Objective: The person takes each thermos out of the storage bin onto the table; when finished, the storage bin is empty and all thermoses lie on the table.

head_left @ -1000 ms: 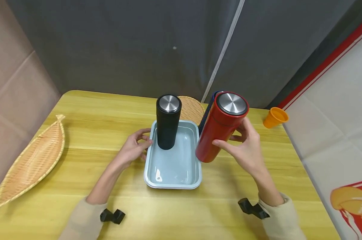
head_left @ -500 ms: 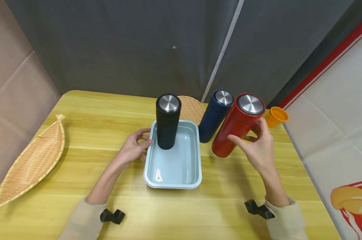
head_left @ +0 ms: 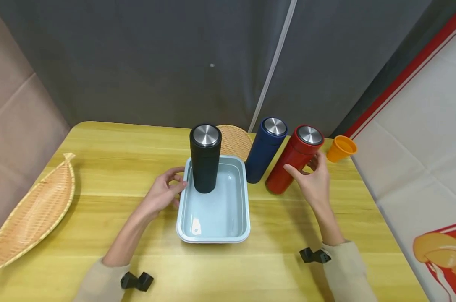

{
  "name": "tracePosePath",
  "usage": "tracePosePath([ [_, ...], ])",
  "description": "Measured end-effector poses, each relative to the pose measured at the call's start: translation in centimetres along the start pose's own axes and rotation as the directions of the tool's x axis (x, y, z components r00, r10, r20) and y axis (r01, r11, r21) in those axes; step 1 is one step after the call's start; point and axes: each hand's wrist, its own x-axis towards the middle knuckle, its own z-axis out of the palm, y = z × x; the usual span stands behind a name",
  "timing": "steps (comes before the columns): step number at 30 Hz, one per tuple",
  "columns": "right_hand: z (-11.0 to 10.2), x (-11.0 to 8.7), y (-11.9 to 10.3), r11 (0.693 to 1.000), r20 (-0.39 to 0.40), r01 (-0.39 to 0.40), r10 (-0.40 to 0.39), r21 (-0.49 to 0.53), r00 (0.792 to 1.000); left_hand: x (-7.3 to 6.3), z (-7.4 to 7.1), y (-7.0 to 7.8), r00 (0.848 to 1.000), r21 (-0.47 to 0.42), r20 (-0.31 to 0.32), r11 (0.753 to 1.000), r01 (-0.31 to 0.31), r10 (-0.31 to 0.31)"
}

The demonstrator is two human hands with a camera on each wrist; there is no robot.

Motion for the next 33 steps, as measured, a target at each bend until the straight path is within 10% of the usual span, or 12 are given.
tracePosePath([
  [33, 2.1, 2.1, 2.4, 0.999, -0.023, 0.022, -0.021, 0.023, 1.0, 0.4, 0.0, -0.4, 1.0, -0.039, -0.003, 0.999, -0.022, 0.022],
])
